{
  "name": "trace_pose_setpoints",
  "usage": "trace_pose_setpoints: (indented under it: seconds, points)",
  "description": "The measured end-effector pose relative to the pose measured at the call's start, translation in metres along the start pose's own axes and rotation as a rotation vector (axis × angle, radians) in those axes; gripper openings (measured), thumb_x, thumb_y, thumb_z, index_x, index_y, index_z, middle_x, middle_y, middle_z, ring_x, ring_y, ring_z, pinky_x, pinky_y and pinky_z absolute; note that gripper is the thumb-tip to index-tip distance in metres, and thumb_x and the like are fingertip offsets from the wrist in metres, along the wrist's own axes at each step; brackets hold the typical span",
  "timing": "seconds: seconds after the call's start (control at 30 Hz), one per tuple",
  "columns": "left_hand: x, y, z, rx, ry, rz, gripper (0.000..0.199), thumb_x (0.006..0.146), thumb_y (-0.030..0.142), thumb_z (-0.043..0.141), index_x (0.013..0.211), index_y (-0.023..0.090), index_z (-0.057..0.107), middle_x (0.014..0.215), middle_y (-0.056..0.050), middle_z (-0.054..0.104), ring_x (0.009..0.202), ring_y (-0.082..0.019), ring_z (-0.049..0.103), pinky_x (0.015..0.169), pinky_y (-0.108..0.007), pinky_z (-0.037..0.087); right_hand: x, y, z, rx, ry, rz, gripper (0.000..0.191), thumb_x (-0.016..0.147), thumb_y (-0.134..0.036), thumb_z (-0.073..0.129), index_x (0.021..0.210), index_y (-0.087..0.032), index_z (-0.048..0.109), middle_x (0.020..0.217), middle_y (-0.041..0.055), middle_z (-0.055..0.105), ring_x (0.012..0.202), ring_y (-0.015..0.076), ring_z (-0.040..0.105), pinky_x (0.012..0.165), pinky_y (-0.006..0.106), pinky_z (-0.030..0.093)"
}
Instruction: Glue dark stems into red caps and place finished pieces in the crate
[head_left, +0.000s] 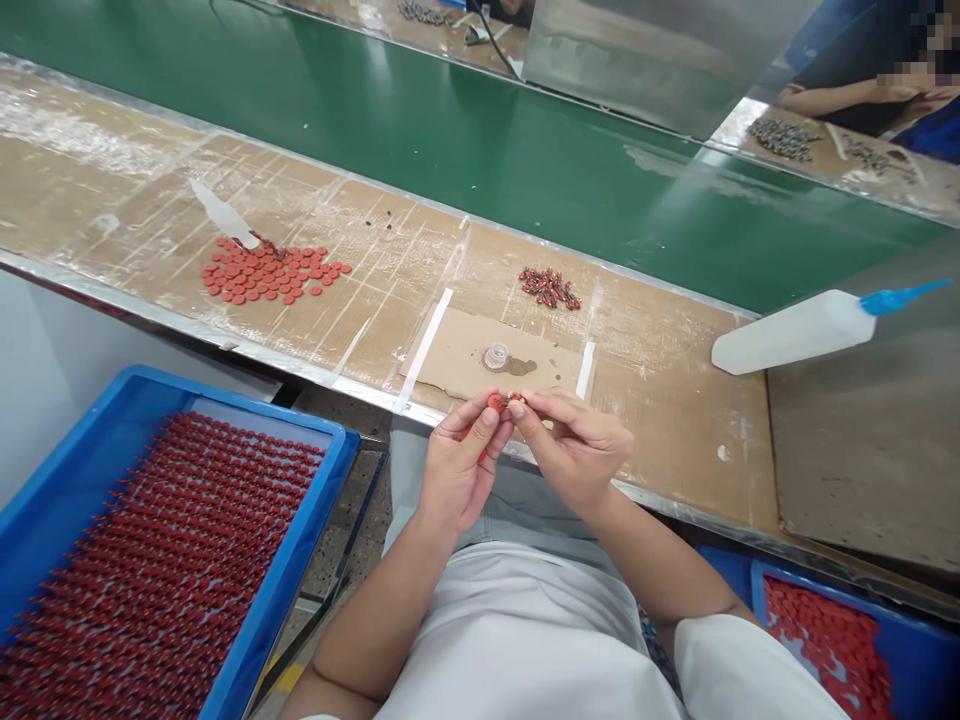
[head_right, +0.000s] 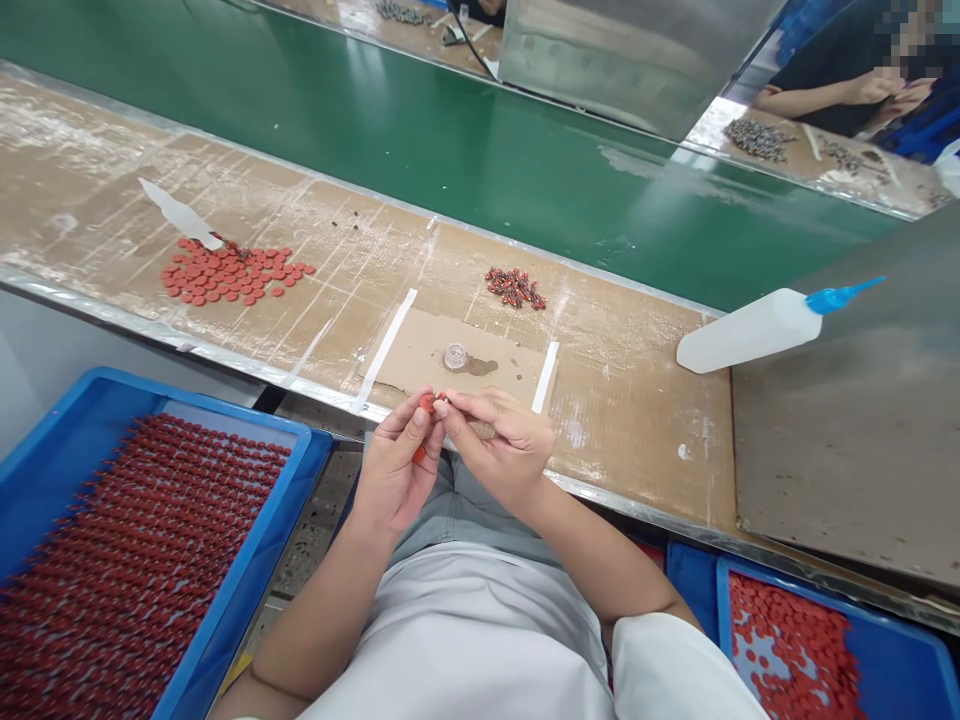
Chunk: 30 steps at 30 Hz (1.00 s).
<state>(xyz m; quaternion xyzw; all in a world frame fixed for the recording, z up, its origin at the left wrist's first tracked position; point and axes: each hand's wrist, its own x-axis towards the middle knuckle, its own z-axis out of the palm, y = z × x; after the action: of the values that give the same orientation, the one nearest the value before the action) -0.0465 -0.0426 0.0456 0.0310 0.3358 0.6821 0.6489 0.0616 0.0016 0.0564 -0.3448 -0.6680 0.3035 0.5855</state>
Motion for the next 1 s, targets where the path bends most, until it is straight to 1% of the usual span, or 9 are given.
trace_pose_setpoints:
  seconds: [0.17, 0.37, 0.47, 0.6, 0.8, 1.0]
  points:
    - [0.0003, 0.0, -0.0003, -0.003, 0.008, 0.02, 0.021, 0.072, 0.018, 0.076, 0.092, 0.019, 0.073, 0.096, -0.004, 0.074, 0.091, -0.013, 0.069, 0.084, -0.018, 0.054, -0.0002, 0.0017, 0.0009, -0.014, -0.013, -0.005, 0.033, 0.072, -0.013, 0.073, 0.097, -0.034, 0.072, 0.084, -0.0006, 0.074, 0.071, 0.0172, 0.069, 0.067, 0.033, 0.058]
    - [0.0001, 0.0012, -0.0002, -0.019, 0.0, 0.017, 0.021, 0.071, 0.016, 0.076, 0.092, 0.019, 0.074, 0.095, -0.004, 0.075, 0.09, -0.012, 0.07, 0.083, -0.017, 0.054, -0.0018, 0.0027, 0.001, -0.005, -0.014, -0.018, 0.035, 0.072, -0.01, 0.073, 0.099, -0.033, 0.072, 0.086, 0.0002, 0.075, 0.072, 0.0167, 0.069, 0.067, 0.033, 0.058]
    - [-0.0006, 0.0013, 0.0006, -0.019, 0.015, 0.019, 0.024, 0.07, 0.017, 0.078, 0.093, 0.018, 0.074, 0.094, -0.004, 0.075, 0.088, -0.013, 0.07, 0.084, -0.019, 0.054, -0.0022, 0.0031, 0.001, -0.023, -0.01, -0.024, 0.033, 0.071, -0.011, 0.073, 0.097, -0.031, 0.072, 0.084, 0.0007, 0.075, 0.072, 0.0168, 0.07, 0.067, 0.032, 0.058]
    - [-0.0017, 0.0009, 0.002, -0.004, 0.025, 0.035, 0.022, 0.07, 0.017, 0.078, 0.092, 0.018, 0.074, 0.095, -0.005, 0.074, 0.09, -0.014, 0.07, 0.085, -0.021, 0.054, -0.002, 0.0036, 0.0005, -0.028, -0.015, -0.065, 0.035, 0.069, -0.006, 0.073, 0.097, -0.029, 0.072, 0.084, 0.0005, 0.075, 0.072, 0.0163, 0.07, 0.067, 0.031, 0.058]
    - [-0.002, -0.0002, 0.0003, -0.001, -0.005, 0.044, 0.02, 0.072, 0.015, 0.075, 0.092, 0.018, 0.074, 0.095, -0.004, 0.075, 0.09, -0.013, 0.069, 0.084, -0.019, 0.054, -0.0026, 0.0037, -0.0006, -0.039, -0.019, -0.064, 0.035, 0.069, -0.008, 0.074, 0.097, -0.029, 0.072, 0.085, 0.0003, 0.075, 0.073, 0.0164, 0.07, 0.07, 0.031, 0.058]
    - [-0.0018, -0.0001, -0.0002, 0.007, 0.009, 0.045, 0.021, 0.07, 0.016, 0.077, 0.091, 0.018, 0.074, 0.094, -0.005, 0.075, 0.088, -0.012, 0.07, 0.083, -0.019, 0.054, -0.0032, 0.0031, 0.0002, -0.037, -0.013, -0.053, 0.032, 0.071, -0.009, 0.073, 0.097, -0.028, 0.072, 0.086, 0.0006, 0.075, 0.074, 0.0163, 0.07, 0.07, 0.031, 0.058]
